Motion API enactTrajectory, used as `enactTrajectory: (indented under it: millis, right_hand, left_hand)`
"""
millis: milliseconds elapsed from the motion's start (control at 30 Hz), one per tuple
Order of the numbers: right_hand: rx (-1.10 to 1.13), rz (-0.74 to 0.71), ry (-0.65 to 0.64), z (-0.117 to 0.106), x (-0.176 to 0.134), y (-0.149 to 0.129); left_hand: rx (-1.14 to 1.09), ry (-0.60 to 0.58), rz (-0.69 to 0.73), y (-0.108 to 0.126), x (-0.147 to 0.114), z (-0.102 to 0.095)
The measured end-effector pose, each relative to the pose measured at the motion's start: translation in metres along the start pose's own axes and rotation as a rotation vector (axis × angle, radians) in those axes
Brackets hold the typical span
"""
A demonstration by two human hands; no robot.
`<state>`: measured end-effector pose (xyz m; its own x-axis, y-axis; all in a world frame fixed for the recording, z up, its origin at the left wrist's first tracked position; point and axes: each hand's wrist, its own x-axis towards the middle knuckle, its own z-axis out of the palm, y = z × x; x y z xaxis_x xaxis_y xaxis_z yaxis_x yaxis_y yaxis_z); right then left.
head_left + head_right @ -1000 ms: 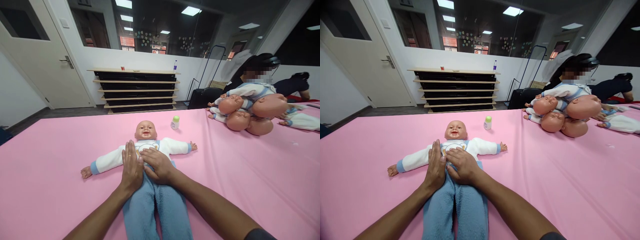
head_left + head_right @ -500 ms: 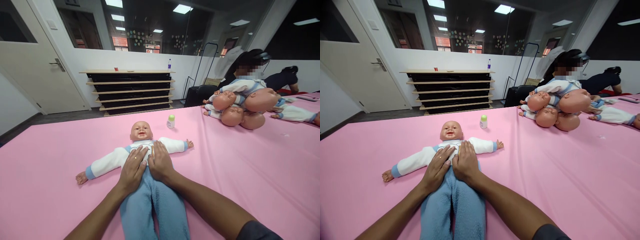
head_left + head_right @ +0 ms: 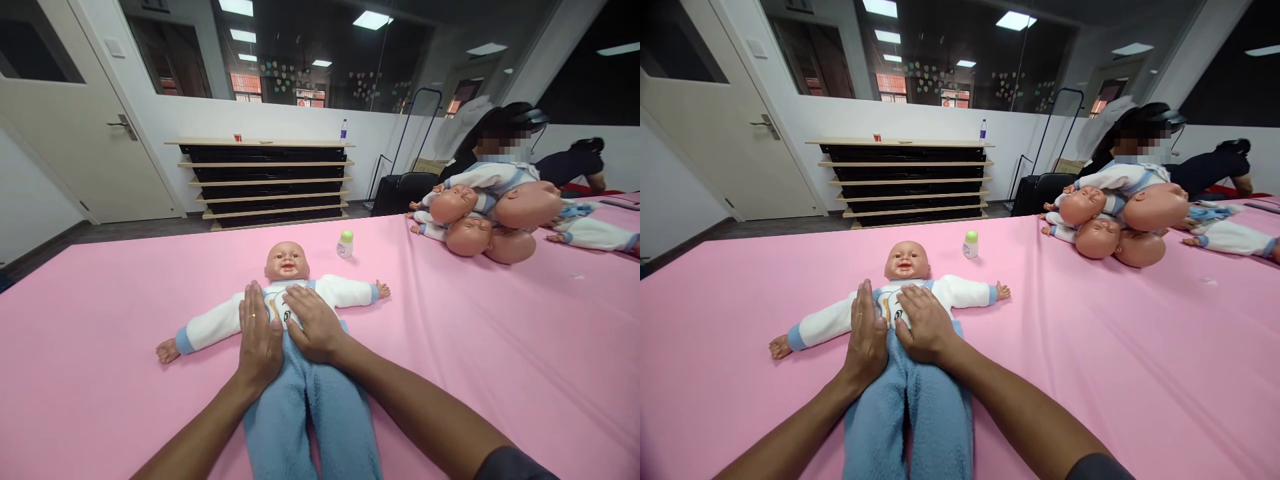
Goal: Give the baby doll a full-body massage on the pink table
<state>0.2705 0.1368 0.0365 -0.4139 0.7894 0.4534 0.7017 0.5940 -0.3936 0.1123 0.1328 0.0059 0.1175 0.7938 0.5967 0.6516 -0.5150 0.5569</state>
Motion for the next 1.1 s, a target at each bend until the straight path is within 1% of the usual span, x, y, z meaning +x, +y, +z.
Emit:
enactTrajectory:
  millis: [100, 200, 267, 300, 367, 433, 500, 533, 600, 700, 767, 800, 867, 933, 1100]
  right_hand:
    - [-0.047, 0.159, 0.037, 0.005, -0.001, 0.001]
    - [-0.095, 0.285, 0.096, 0.011, -0.004, 0.001]
    - [-0.123, 0.312, 0.141, 0.013, -0.007, 0.002]
    - [-0.134, 0.304, 0.169, 0.013, -0.008, 0.002]
    - [-0.134, 0.216, 0.225, 0.011, -0.011, 0.002]
    - [-0.093, 0.018, 0.234, 0.007, -0.012, 0.001]
    - [-0.025, -0.190, 0.185, 0.002, -0.012, 0.000]
    - [0.006, -0.263, 0.149, 0.000, -0.012, -0.001]
    - [0.039, -0.319, 0.088, -0.003, -0.009, -0.002]
    - [0.043, -0.322, 0.019, -0.005, -0.004, -0.002]
    - [0.033, -0.285, -0.006, -0.005, -0.001, -0.002]
    - [0.023, -0.249, -0.013, -0.005, 0.000, -0.002]
    - [0.000, -0.159, -0.018, -0.004, 0.001, -0.001]
    - [-0.022, -0.074, -0.018, -0.002, 0.001, -0.001]
    - [-0.071, 0.116, 0.043, 0.004, -0.001, -0.002]
  left_hand:
    - [-0.033, -0.091, 0.209, 0.004, 0.003, -0.008]
    - [-0.088, -0.229, 0.341, 0.002, 0.005, -0.014]
    - [-0.098, -0.304, 0.376, -0.001, 0.007, -0.015]
    - [-0.092, -0.333, 0.370, -0.002, 0.008, -0.015]
    - [-0.070, -0.360, 0.303, -0.006, 0.009, -0.012]
    - [-0.054, -0.352, 0.197, -0.009, 0.010, -0.008]
    - [-0.061, -0.328, 0.107, -0.011, 0.010, -0.003]
    - [-0.077, -0.311, 0.067, -0.013, 0.010, -0.001]
    - [-0.118, -0.267, -0.017, -0.014, 0.009, 0.002]
    - [-0.142, -0.177, -0.134, -0.015, 0.006, 0.005]
    - [-0.133, -0.115, -0.156, -0.014, 0.003, 0.005]
    - [-0.131, -0.084, -0.141, -0.013, 0.002, 0.005]
    - [-0.135, -0.037, -0.069, -0.010, 0.000, 0.003]
    - [-0.145, -0.025, 0.024, -0.005, -0.001, 0.000]
    - [-0.125, -0.088, 0.211, 0.004, 0.002, -0.011]
